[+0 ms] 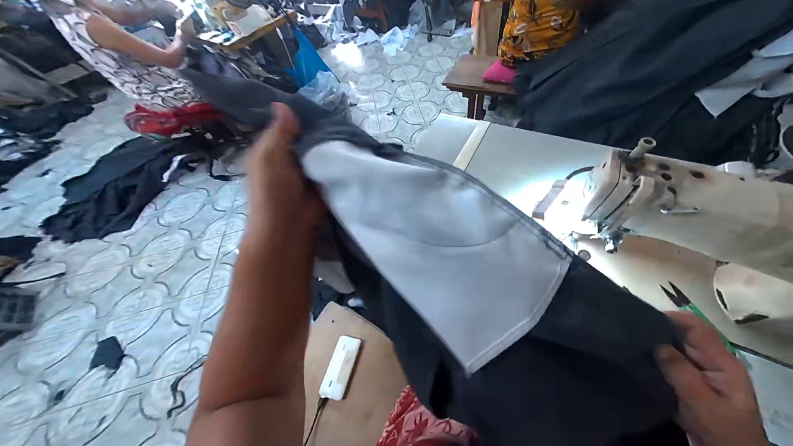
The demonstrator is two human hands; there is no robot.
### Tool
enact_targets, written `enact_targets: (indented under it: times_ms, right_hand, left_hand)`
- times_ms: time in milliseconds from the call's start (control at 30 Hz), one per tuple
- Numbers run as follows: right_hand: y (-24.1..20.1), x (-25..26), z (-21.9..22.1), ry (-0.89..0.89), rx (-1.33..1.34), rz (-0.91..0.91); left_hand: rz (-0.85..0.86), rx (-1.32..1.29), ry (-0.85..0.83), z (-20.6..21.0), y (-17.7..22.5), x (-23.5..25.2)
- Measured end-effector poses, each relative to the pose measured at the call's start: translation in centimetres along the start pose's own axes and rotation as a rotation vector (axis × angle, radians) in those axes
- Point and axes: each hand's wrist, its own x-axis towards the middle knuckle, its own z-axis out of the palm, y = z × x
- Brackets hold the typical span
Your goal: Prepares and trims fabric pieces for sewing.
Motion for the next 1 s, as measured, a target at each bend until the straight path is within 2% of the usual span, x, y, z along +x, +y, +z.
enact_targets:
  times_ms: [67,133,167,233,300,333,400,467,500,567,633,667,700,767,833,900,933,1000]
  right_hand:
    - [1.5,-1.0,-0.1,0.0,-0.284,0.108]
    - [2.6,-1.9,0.6,-0.005,-0.594,0.221]
    - [3.0,-2.4,0.9,-0.015,-0.731,0.253]
    - [2.7,-2.7,1.4,-0.042,-0.913,0.251]
    - [1.6,-1.9,2.4,-0.03,-0.971,0.161]
    - [0.9,-1.0,3.3,-0.037,-0.944,0.105]
    - [0.3,1.5,6.0,-0.068,-0.844,-0.01]
    - [0.4,4.5,10.2,-0.141,-0.73,-0.055]
    - [0.6,6.1,12.4,-0.215,-0.686,-0.037]
    - [1.6,9.1,16.5,-0.412,-0.647,0.085]
    - [3.9,11.4,19.6,-0.566,-0.711,0.23]
    - [5.4,12.0,20.5,-0.589,-0.735,0.269]
    - [7.0,12.2,21.0,-0.559,-0.729,0.259]
    - [9.1,11.7,20.3,-0.337,-0.594,0.174]
    - [10.7,10.9,18.4,-0.065,-0.352,0.14]
    - [11.5,9.7,16.2,0.094,-0.103,0.187]
    - [11.8,9.4,15.6,0.171,-0.047,0.192]
    - [12.4,9.4,15.1,0.253,0.089,0.173]
  left_hand:
    - [-0.143,0.131,-0.225,1.9,-4.0,0.2]
    - [-0.308,0.415,-0.542,1.7,-7.5,1.1]
    - [-0.34,0.543,-0.619,1.2,-8.6,1.5]
    - [-0.237,0.761,-0.573,-1.1,-10.2,1.9]
    - [-0.047,0.983,-0.381,-5.3,-11.7,1.8]
    - [-0.02,1.088,-0.297,-7.4,-12.5,1.6]
    - [-0.147,1.241,-0.255,-10.5,-14.3,0.5]
    - [-0.323,1.326,-0.379,-11.9,-16.9,-1.0]
    - [-0.348,1.325,-0.437,-12.2,-18.0,-2.1]
    - [-0.332,1.3,-0.533,-10.8,-17.8,-4.8]
    - [-0.168,1.248,-0.629,-8.1,-16.7,-7.4]
    - [-0.141,1.153,-0.689,-6.8,-16.4,-8.2]
    - [-0.134,1.039,-0.753,-5.4,-16.2,-8.6]
    - [-0.049,0.848,-0.821,-3.1,-16.7,-9.0]
    - [-0.093,0.662,-0.67,-2.1,-16.8,-9.3]
    - [-0.176,0.534,-0.439,-1.5,-17.3,-9.2]
    - [-0.167,0.549,-0.376,-1.2,-17.9,-8.9]
    - [-0.088,0.777,-0.384,-0.4,-18.9,-8.8]
